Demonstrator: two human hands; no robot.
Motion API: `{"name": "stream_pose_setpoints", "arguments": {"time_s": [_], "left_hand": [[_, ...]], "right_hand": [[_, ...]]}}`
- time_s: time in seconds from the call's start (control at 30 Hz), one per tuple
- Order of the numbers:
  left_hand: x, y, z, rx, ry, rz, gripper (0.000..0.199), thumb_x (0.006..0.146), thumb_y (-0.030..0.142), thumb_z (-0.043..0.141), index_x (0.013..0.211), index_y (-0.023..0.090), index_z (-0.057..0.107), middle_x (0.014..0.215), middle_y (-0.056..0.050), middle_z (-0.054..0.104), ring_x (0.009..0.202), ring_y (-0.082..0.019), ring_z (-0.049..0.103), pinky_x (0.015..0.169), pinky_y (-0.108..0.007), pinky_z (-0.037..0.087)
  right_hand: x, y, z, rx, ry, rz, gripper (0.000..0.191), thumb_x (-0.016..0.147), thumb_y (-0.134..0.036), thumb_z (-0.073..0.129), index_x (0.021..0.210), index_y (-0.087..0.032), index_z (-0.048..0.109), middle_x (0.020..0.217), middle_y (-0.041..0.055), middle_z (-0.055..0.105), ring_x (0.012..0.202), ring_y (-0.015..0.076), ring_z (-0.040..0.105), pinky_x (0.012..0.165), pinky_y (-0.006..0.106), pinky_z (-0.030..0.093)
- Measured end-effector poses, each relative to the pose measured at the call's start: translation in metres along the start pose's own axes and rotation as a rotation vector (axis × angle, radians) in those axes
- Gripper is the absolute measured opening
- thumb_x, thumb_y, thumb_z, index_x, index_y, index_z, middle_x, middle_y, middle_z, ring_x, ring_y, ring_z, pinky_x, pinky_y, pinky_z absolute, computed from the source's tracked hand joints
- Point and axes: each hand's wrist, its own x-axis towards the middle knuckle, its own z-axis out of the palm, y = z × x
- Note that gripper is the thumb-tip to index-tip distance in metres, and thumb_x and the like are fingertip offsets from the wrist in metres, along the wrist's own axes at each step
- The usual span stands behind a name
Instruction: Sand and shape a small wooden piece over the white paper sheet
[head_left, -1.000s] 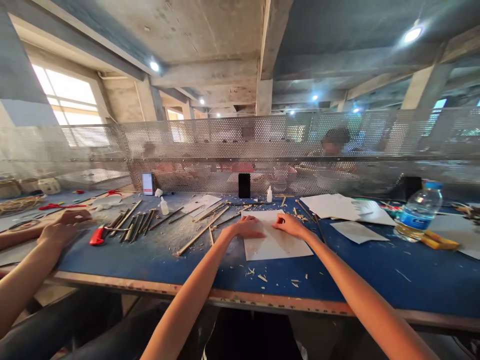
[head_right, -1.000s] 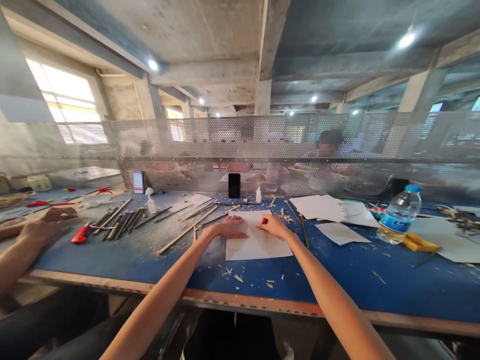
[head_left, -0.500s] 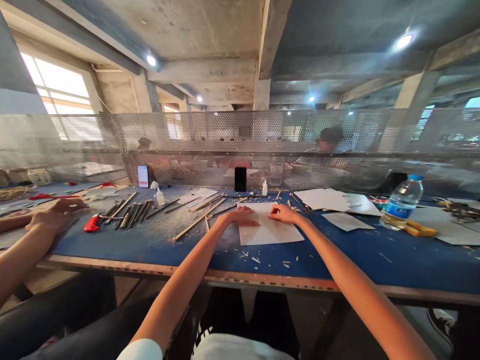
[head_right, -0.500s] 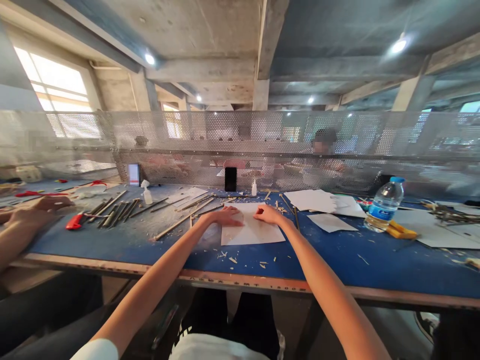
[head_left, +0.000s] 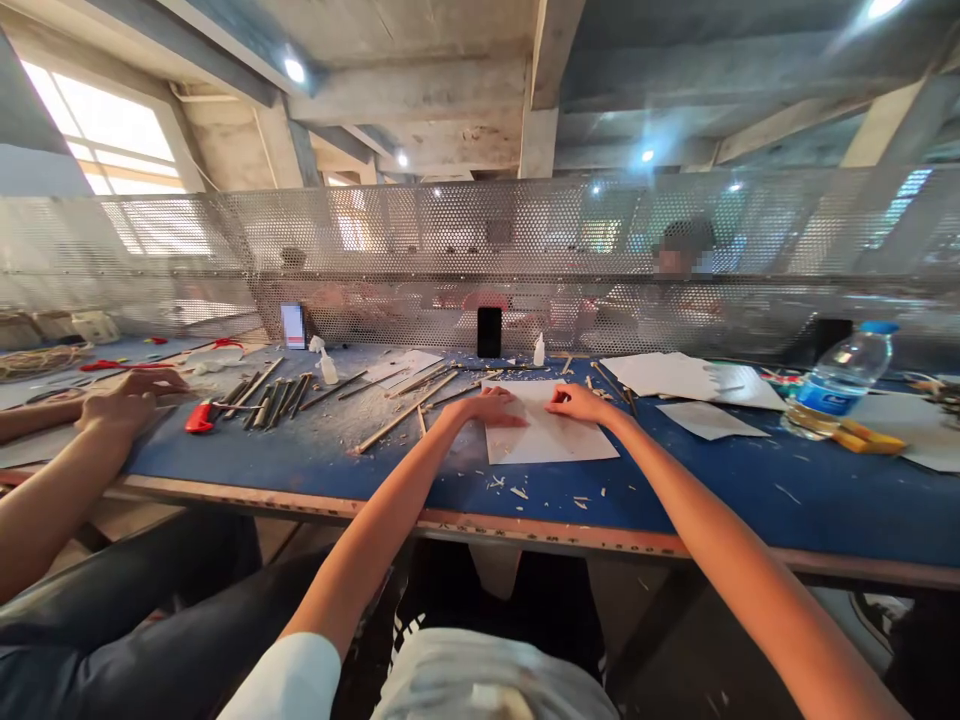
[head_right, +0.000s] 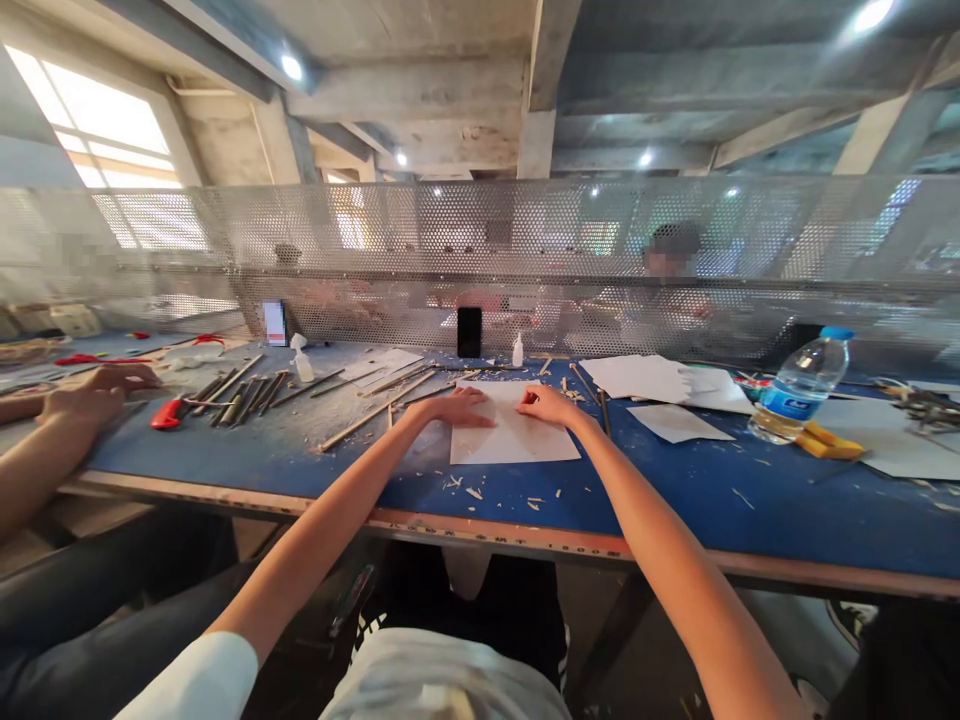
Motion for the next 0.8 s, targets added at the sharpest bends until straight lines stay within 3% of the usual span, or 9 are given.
{"name": "stream_pose_setpoints", "arguments": {"time_s": [0.1,0.2,0.37,0.57,0.67,0.8], "left_hand": [[0.004,-0.002,0.002,0.046,0.008,-0.033,0.114,0.080,0.104,0.043,0.166,0.028,0.042,0.177,-0.011,0.035,0.160,-0.043,0.025,0.129,-0.050,0.023],[0.006,0.000,0.004,0.080,-0.005,-0.067,0.108,0.088,0.090,0.050,0.168,0.019,0.037,0.179,-0.015,0.029,0.162,-0.040,0.024,0.130,-0.049,0.022],[0.006,0.002,0.004,0.101,-0.020,-0.094,0.102,0.093,0.084,0.050,0.169,0.017,0.034,0.180,-0.015,0.026,0.164,-0.037,0.021,0.131,-0.047,0.022],[0.005,0.001,0.004,0.085,0.017,-0.051,0.100,0.095,0.083,0.054,0.166,0.014,0.038,0.177,-0.018,0.033,0.160,-0.042,0.028,0.131,-0.051,0.024],[0.004,0.000,0.005,0.067,0.024,-0.051,0.100,0.095,0.085,0.054,0.166,0.015,0.039,0.177,-0.017,0.034,0.159,-0.041,0.028,0.130,-0.050,0.025],[0.004,0.000,0.006,0.075,0.024,-0.060,0.097,0.098,0.082,0.055,0.166,0.013,0.038,0.177,-0.017,0.032,0.159,-0.039,0.027,0.129,-0.048,0.026]], "right_hand": [[0.000,-0.003,0.002,-0.024,0.035,0.024,0.027,0.082,-0.043,0.080,0.075,-0.021,0.066,0.084,0.0066,0.076,0.080,0.0224,0.066,0.075,0.033,0.049],[-0.001,-0.005,0.003,-0.009,-0.029,0.036,0.030,0.081,-0.046,0.081,0.074,-0.021,0.067,0.080,0.0056,0.075,0.077,0.0218,0.065,0.073,0.032,0.048],[-0.001,-0.002,0.003,-0.005,0.053,0.022,0.031,0.080,-0.048,0.081,0.073,-0.020,0.067,0.079,0.0050,0.075,0.077,0.0220,0.066,0.074,0.032,0.048],[-0.002,-0.003,0.003,-0.002,0.004,0.007,0.030,0.082,-0.047,0.079,0.076,-0.020,0.068,0.082,0.0063,0.077,0.078,0.0218,0.067,0.072,0.031,0.049],[-0.002,-0.007,0.004,-0.033,0.043,0.019,0.029,0.082,-0.046,0.081,0.078,-0.020,0.069,0.085,0.0072,0.079,0.079,0.0219,0.067,0.073,0.031,0.049],[-0.002,-0.011,0.004,-0.048,-0.022,0.034,0.026,0.084,-0.043,0.080,0.076,-0.020,0.070,0.082,0.0065,0.078,0.077,0.0210,0.067,0.072,0.030,0.049]]}}
